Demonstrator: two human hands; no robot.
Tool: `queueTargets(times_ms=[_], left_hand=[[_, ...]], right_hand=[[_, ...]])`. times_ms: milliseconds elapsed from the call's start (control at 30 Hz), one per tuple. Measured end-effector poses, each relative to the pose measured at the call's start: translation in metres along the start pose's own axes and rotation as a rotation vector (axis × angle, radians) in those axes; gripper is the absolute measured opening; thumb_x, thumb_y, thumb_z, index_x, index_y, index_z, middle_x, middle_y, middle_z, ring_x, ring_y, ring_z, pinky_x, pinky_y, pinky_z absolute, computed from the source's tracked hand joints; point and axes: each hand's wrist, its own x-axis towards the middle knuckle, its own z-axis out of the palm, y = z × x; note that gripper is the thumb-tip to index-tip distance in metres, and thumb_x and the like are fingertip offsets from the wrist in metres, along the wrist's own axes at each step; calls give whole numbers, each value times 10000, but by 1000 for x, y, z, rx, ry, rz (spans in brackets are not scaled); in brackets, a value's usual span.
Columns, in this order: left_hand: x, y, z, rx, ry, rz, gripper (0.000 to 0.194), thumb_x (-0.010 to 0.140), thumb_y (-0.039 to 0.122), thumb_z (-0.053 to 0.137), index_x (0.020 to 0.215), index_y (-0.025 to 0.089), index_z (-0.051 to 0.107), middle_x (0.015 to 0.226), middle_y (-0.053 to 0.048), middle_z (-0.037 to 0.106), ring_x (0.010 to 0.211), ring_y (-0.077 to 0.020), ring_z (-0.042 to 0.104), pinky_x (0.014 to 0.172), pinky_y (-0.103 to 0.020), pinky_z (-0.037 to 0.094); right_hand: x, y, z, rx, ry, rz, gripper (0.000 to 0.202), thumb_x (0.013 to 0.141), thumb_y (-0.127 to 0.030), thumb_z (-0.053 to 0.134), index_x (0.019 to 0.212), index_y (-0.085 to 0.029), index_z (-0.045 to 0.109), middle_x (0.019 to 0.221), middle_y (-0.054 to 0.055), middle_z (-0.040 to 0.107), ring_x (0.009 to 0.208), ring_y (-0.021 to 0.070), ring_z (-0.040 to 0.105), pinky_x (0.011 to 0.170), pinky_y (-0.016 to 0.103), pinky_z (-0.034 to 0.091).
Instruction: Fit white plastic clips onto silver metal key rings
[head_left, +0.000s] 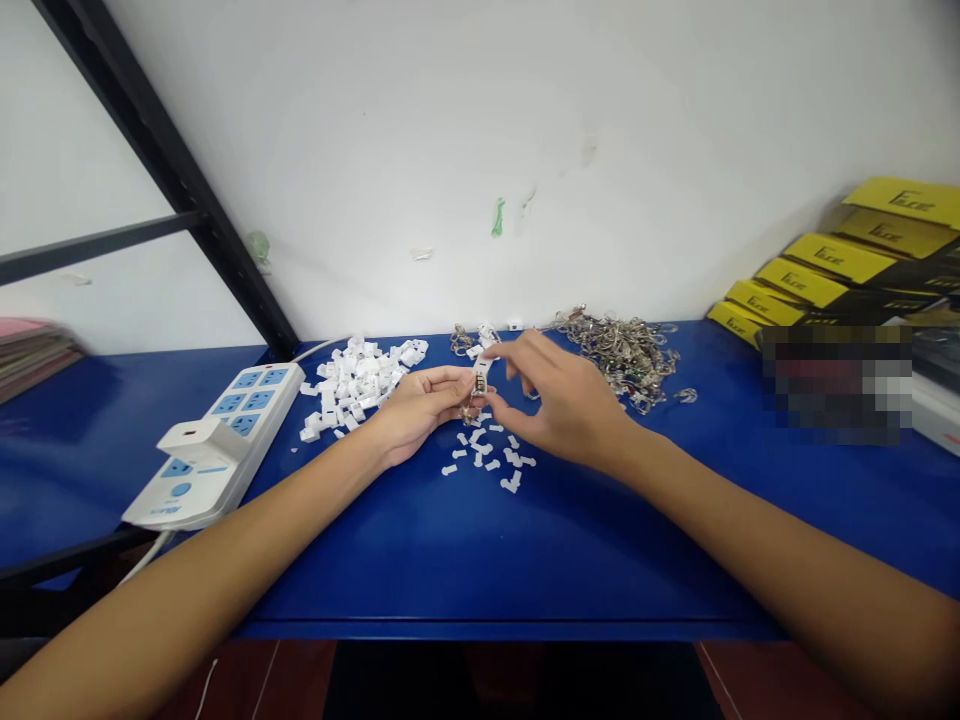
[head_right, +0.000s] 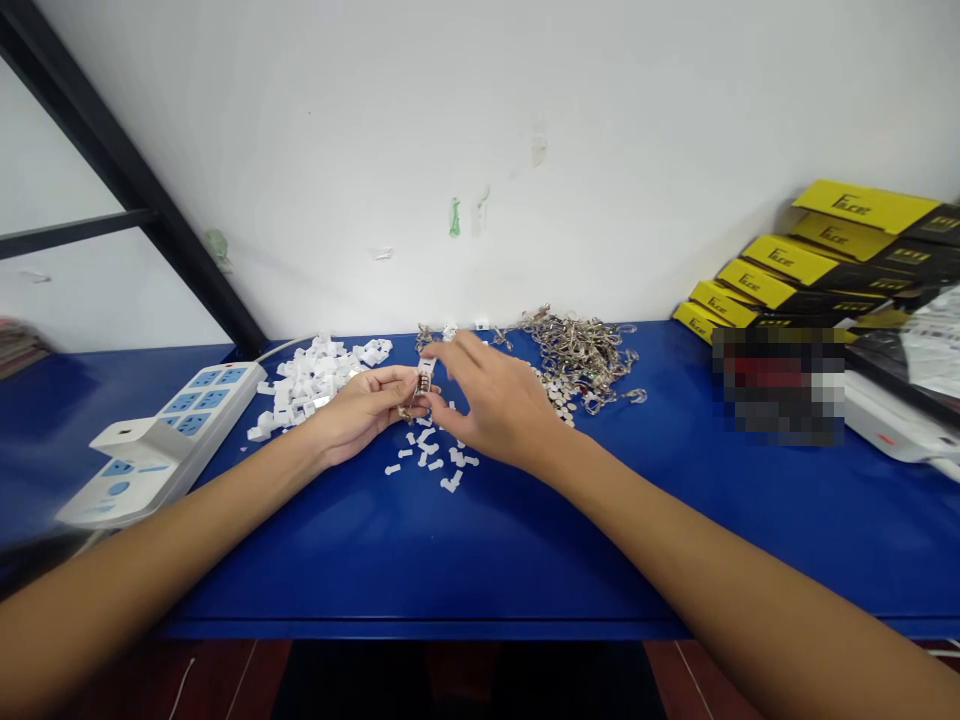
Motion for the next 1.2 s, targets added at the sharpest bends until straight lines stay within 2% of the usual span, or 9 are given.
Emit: queueTargets(times_ms=[100, 167, 233, 333, 533, 767, 1000, 1200], left_hand=[[-1, 2, 2, 23, -35, 1, 236, 863, 348, 826, 993, 156, 777, 1041, -88, 776, 952, -180, 720, 960, -340, 530], [-1, 3, 2, 18, -46, 1, 261, 868, 358, 822, 1039, 165, 781, 1039, -84, 776, 957, -178, 715, 953, -333, 528], [-2, 3, 2, 7, -58, 5, 283, 863, 365, 826, 1056, 162, 785, 974, -70, 771, 890, -160, 705, 931, -327, 531], [-2, 4, 2, -14, -47, 1, 314, 828, 355, 856, 1067, 162, 790, 899, -49, 760, 843, -148, 695, 902, -316, 535], [-3, 6, 3, 18, -69, -8, 278, 844, 358, 845, 1033, 162, 793, 948, -63, 779, 894, -158, 710, 941, -323, 531], [-4, 8, 3, 49, -138, -30, 325, 828, 410, 854, 1025, 159, 795, 1043, -102, 785, 1023, -210, 718, 987, -358, 519], [-4, 6, 1, 48, -161, -11, 321, 855, 402, 830, 1070, 167, 794, 1069, -101, 779, 1030, -205, 709, 989, -354, 511], [-3, 6, 0, 63, -178, 4, 260, 888, 403, 801, 999, 169, 792, 994, -80, 772, 1008, -185, 706, 960, -316, 517]], right_hand=[[1, 2, 0, 60, 25, 0, 568, 911, -331, 670, 1435, -195, 497, 1291, 148, 637, 1041, 270, 647, 750, 354, 526], [1, 5, 3, 87, 31, -66, 456, 953, -291, 637, 1393, -214, 545, 1292, 137, 656, 1112, 274, 643, 836, 378, 544], [1, 7, 6, 84, 65, -113, 266, 996, -255, 582, 1251, -216, 643, 1190, 117, 709, 1088, 258, 662, 868, 382, 546], [1, 10, 8, 67, 115, -115, 185, 1009, -239, 559, 1116, -202, 706, 1067, 105, 748, 1029, 246, 689, 865, 380, 553], [1, 9, 9, 80, 74, -147, 230, 1006, -240, 559, 1167, -173, 708, 1121, 119, 747, 994, 236, 710, 827, 365, 577], [-1, 9, 12, 110, 145, -151, 275, 1039, -173, 460, 1134, -168, 718, 1099, 123, 759, 1020, 240, 712, 835, 383, 581], [1, 11, 9, 194, 108, -134, 256, 1010, -140, 485, 1128, -193, 706, 1102, 105, 750, 1030, 237, 705, 859, 380, 573], [1, 16, 3, 225, -15, -93, 273, 988, -159, 536, 1204, -210, 695, 1235, 112, 675, 1028, 227, 675, 794, 348, 556]])
